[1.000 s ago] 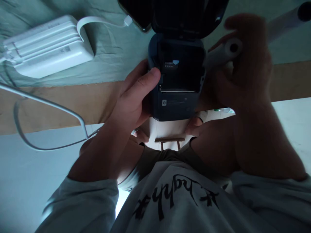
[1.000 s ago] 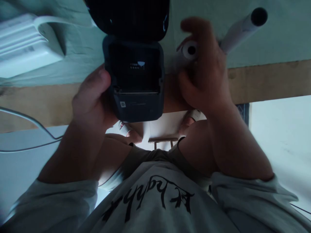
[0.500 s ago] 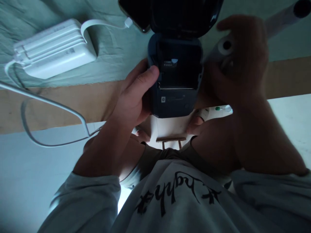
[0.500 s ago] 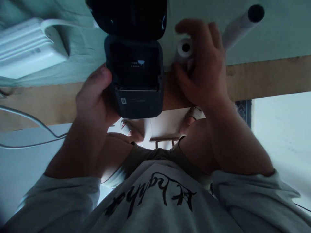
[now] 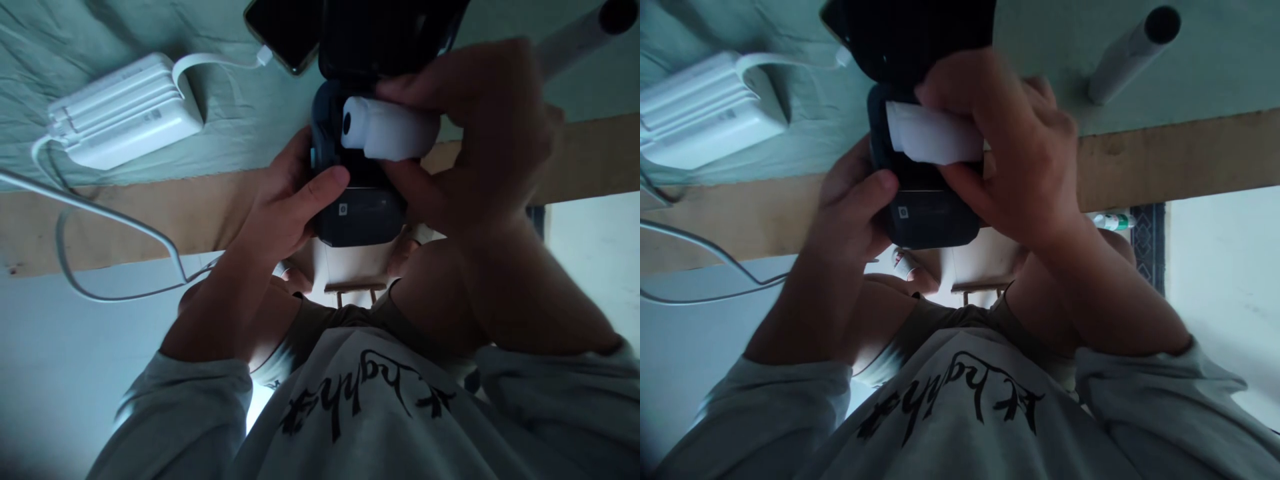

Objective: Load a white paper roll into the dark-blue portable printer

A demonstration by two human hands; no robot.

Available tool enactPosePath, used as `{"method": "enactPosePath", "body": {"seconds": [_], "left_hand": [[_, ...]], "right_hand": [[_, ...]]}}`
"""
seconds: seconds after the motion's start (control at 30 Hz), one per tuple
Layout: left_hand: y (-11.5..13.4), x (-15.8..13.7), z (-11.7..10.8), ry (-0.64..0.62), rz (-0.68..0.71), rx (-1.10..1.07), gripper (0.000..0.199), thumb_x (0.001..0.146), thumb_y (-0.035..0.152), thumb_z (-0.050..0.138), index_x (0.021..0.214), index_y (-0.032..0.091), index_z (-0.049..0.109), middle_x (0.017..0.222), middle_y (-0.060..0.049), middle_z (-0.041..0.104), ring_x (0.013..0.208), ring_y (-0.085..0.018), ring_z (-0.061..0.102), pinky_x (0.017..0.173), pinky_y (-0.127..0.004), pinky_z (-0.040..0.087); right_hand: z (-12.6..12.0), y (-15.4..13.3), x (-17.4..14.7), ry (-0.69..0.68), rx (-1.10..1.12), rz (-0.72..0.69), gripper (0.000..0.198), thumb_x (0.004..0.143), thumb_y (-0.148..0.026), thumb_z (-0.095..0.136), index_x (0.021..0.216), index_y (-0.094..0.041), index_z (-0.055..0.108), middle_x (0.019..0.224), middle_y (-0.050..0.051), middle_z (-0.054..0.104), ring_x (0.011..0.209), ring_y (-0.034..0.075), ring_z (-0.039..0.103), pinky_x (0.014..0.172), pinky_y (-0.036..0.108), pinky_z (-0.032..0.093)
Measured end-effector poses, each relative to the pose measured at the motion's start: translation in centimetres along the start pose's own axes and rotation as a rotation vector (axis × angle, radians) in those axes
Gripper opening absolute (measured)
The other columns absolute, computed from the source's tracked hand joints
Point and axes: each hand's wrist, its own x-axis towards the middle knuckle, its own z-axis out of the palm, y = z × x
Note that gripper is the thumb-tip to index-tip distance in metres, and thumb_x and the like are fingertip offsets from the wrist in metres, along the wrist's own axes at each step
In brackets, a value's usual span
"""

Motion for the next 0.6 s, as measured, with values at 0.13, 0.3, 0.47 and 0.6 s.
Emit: {"method": "enactPosePath", "body": {"seconds": [0.13,0.3,0.47,0.6], "left_hand": [[0.3,-0.2,-0.1,-0.010,-0.004,0.022,0.023,0.083,0.023,0.061,0.104,0.015,0.055,0.087,-0.003,0.060,0.078,-0.010,0.059,0.069,-0.020,0.051],[-0.3,0.0,-1.0,-0.043,0.064,0.102,0.043,0.077,0.024,0.069,0.115,0.022,0.050,0.094,-0.001,0.060,0.077,-0.008,0.058,0.068,-0.019,0.049],[-1.0,0.5,-2.0,-0.137,0.181,0.217,0.074,0.071,0.011,0.068,0.132,0.034,0.033,0.104,0.003,0.057,0.071,-0.005,0.054,0.064,-0.020,0.045],[-0.9,0.6,-2.1,-0.138,0.169,0.280,0.073,0.068,0.011,0.067,0.130,0.035,0.038,0.109,0.001,0.055,0.079,-0.009,0.055,0.062,-0.021,0.043]], "right_hand": [[0.6,0.4,0.4,0.086,0.228,-0.054,0.007,0.077,-0.020,0.059,0.083,-0.017,0.060,0.106,-0.005,0.064,0.099,0.012,0.063,0.085,0.031,0.052],[0.7,1.0,0.1,0.047,0.335,-0.301,0.019,0.072,-0.035,0.064,0.083,-0.019,0.062,0.089,-0.002,0.063,0.095,0.017,0.059,0.081,0.036,0.048],[0.8,1.2,0.0,0.193,0.442,-0.147,0.035,0.088,-0.041,0.040,0.084,-0.012,0.058,0.083,0.004,0.057,0.090,0.011,0.056,0.084,0.031,0.045],[0.8,1.5,-0.2,0.172,0.370,0.030,0.030,0.084,-0.037,0.050,0.091,-0.009,0.056,0.090,0.006,0.053,0.093,0.009,0.053,0.081,0.026,0.043]]}}
